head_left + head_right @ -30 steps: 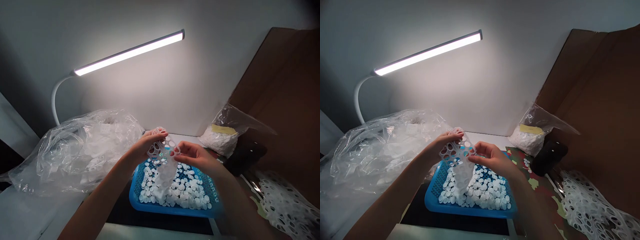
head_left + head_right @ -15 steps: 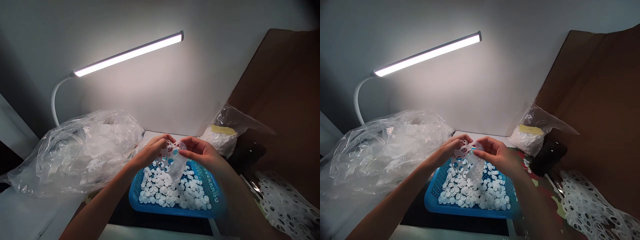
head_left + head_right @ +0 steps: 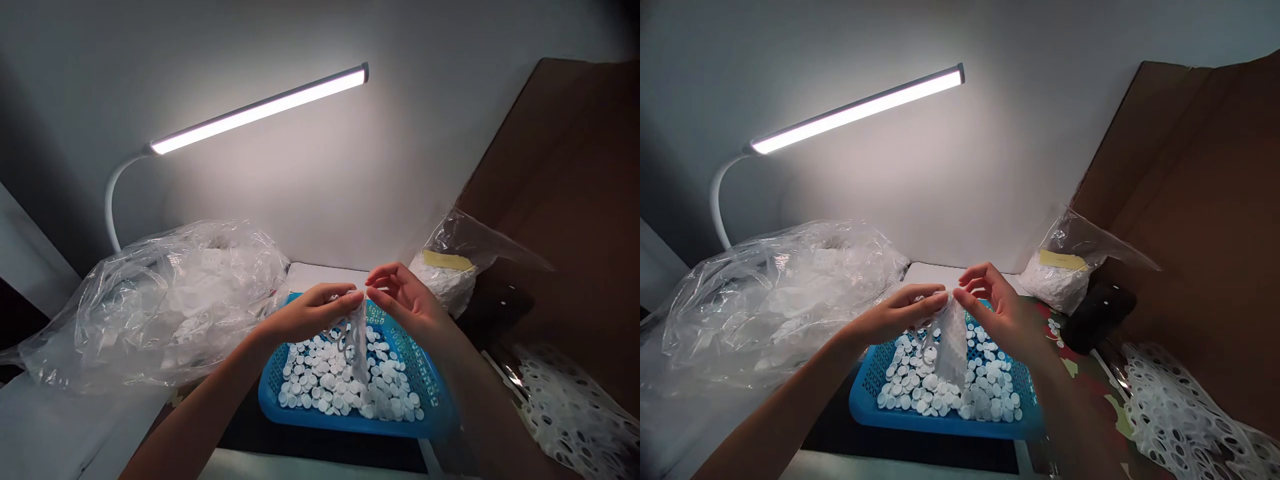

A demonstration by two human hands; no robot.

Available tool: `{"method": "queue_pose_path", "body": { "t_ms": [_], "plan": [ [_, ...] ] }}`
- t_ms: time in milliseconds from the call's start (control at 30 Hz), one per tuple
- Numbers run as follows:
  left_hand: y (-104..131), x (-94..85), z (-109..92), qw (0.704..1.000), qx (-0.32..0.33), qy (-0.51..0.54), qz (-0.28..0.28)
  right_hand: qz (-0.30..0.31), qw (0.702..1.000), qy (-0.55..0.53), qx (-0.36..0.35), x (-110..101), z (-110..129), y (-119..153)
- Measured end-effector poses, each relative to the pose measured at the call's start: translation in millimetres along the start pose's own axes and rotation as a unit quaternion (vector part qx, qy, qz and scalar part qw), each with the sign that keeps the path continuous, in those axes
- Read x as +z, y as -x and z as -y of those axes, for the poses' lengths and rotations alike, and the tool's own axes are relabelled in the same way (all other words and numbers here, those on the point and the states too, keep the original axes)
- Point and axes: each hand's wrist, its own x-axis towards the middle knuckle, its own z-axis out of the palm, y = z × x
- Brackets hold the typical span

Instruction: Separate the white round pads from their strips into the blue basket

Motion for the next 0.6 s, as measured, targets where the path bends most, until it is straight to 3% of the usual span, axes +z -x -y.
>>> {"method": "queue_pose_path", "body": {
  "t_ms": [167,300,433,600],
  "plan": [
    [1,-0.9,0,0.995,-0.032,0.096,-0.007,0.014,0.988,0.039,-0.148,10,6,5],
    [1,1.3,-1,0.986,-0.038,0.157,-0.041,-0.025,0.964,0.151,-0.216,13,10,9],
    [1,1.7,0,0.985,-0.054,0.152,-0.068,-0.035,0.939,0.235,-0.249,13,11,13],
    [-2,-0.9,6,0.978,-0.047,0.189,-0.073,-0.016,0.935,0.251,-0.250,11,10,12]
  ]
}}
